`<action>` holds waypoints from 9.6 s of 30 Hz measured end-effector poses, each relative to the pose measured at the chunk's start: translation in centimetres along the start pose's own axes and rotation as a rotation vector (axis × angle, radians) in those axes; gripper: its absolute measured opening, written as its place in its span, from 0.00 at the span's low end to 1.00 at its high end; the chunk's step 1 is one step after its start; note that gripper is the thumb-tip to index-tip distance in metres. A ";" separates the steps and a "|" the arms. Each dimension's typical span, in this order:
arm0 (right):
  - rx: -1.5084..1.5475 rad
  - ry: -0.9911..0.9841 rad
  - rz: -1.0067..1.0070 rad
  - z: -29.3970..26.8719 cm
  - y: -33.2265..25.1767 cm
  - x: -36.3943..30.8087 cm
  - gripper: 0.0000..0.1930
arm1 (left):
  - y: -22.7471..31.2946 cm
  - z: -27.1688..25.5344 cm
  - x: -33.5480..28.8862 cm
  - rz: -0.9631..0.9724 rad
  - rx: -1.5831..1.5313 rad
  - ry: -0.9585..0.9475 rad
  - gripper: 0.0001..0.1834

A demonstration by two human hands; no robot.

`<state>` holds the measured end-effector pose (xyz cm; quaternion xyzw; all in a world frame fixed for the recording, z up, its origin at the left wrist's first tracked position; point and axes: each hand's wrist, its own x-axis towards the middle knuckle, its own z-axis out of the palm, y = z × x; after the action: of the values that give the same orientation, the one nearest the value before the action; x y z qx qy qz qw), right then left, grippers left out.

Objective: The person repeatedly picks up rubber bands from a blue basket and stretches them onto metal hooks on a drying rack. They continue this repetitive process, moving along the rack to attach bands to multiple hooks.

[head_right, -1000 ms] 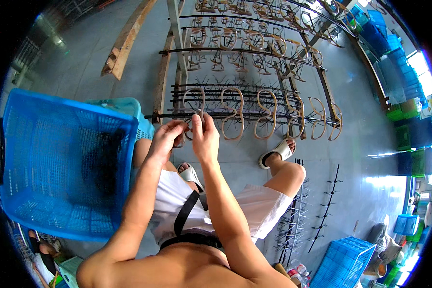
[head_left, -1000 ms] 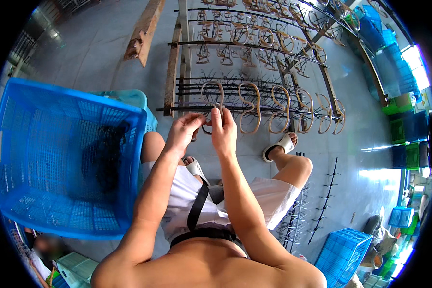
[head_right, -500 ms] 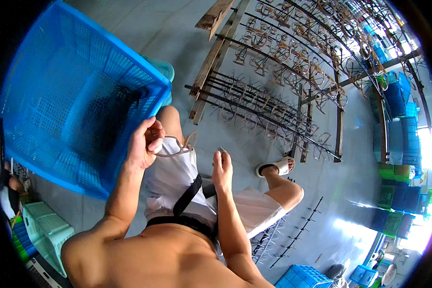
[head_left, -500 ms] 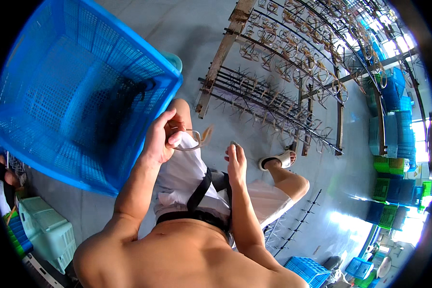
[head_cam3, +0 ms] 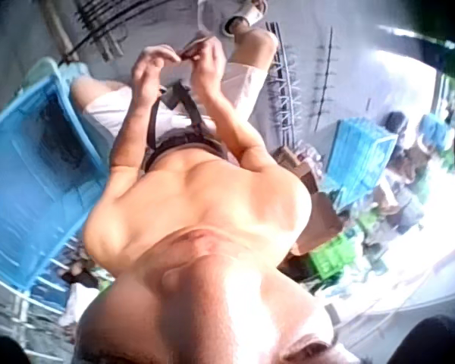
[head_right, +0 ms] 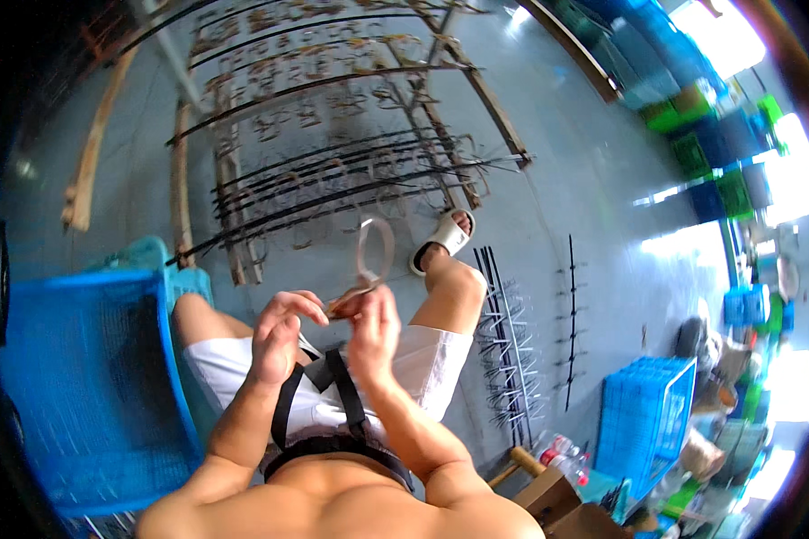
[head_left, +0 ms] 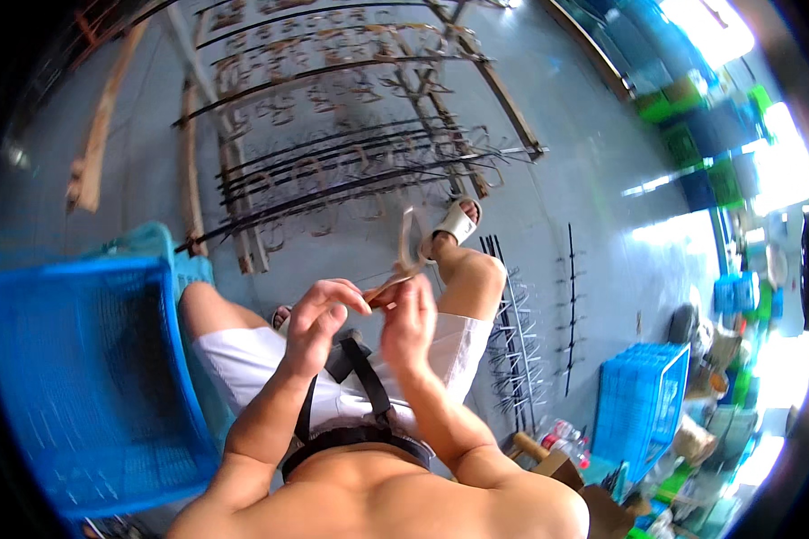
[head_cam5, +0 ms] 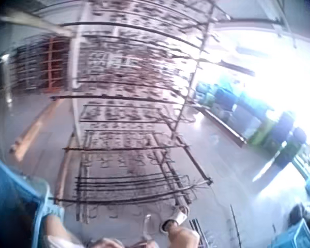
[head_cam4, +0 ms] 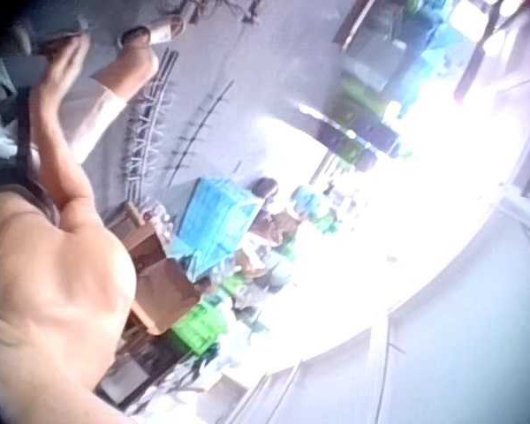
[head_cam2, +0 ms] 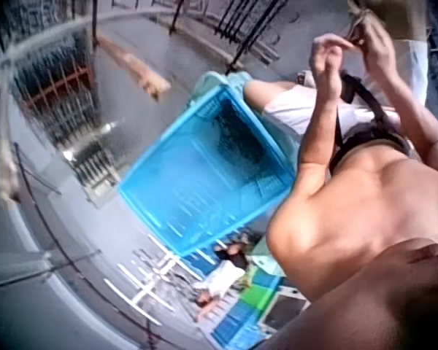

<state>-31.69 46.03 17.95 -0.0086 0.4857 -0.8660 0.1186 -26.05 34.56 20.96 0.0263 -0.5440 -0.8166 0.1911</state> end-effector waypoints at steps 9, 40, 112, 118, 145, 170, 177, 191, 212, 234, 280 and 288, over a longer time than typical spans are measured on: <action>0.036 0.531 -0.449 -14.8 -13.0 22.3 0.10 | 0.7 -9.4 3.7 0.115 0.508 0.919 0.19; 0.114 0.188 -0.170 -13.2 -11.0 28.8 0.07 | 0.7 -11.0 5.0 -0.077 0.366 0.855 0.25; -0.681 0.365 -0.522 -10.4 -9.3 26.1 0.13 | 0.2 -11.6 4.9 -0.009 0.261 0.749 0.26; -0.675 0.317 -0.517 -13.0 -9.2 28.0 0.12 | 0.0 -11.8 4.7 -0.001 0.228 0.737 0.26; -1.377 -1.337 0.179 6.8 4.7 -1.4 0.13 | 0.5 -42.9 -18.9 -1.002 1.105 1.153 0.42; -0.633 -1.458 -0.233 26.7 18.7 -9.4 0.34 | 13.5 -28.4 -21.4 0.128 0.138 0.761 0.17; -0.198 -1.020 0.404 21.9 12.7 -8.2 0.12 | 12.6 -19.1 -14.5 0.067 0.979 0.444 0.13; -0.431 -0.250 -0.026 1.8 -8.7 5.2 0.10 | 3.1 -2.9 -3.2 -0.067 0.012 0.074 0.16; -0.943 0.533 -0.789 -6.0 -5.9 23.2 0.09 | 2.5 1.6 0.5 -0.393 0.050 -0.145 0.18; 0.072 0.267 -0.235 -6.9 -5.1 22.3 0.12 | 0.4 0.8 1.1 -0.486 -0.015 -0.070 0.11; -0.683 0.132 -0.609 -6.4 -4.3 21.0 0.08 | 0.4 1.7 2.3 -0.337 -0.176 0.078 0.12; -0.677 0.132 -0.615 -6.7 -4.4 21.2 0.08 | 0.4 1.6 2.2 -0.321 -0.193 0.082 0.12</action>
<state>-54.07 49.30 15.99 -0.1353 0.7227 -0.6522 -0.1847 -28.35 35.12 22.34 0.1276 -0.4437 -0.8833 0.0818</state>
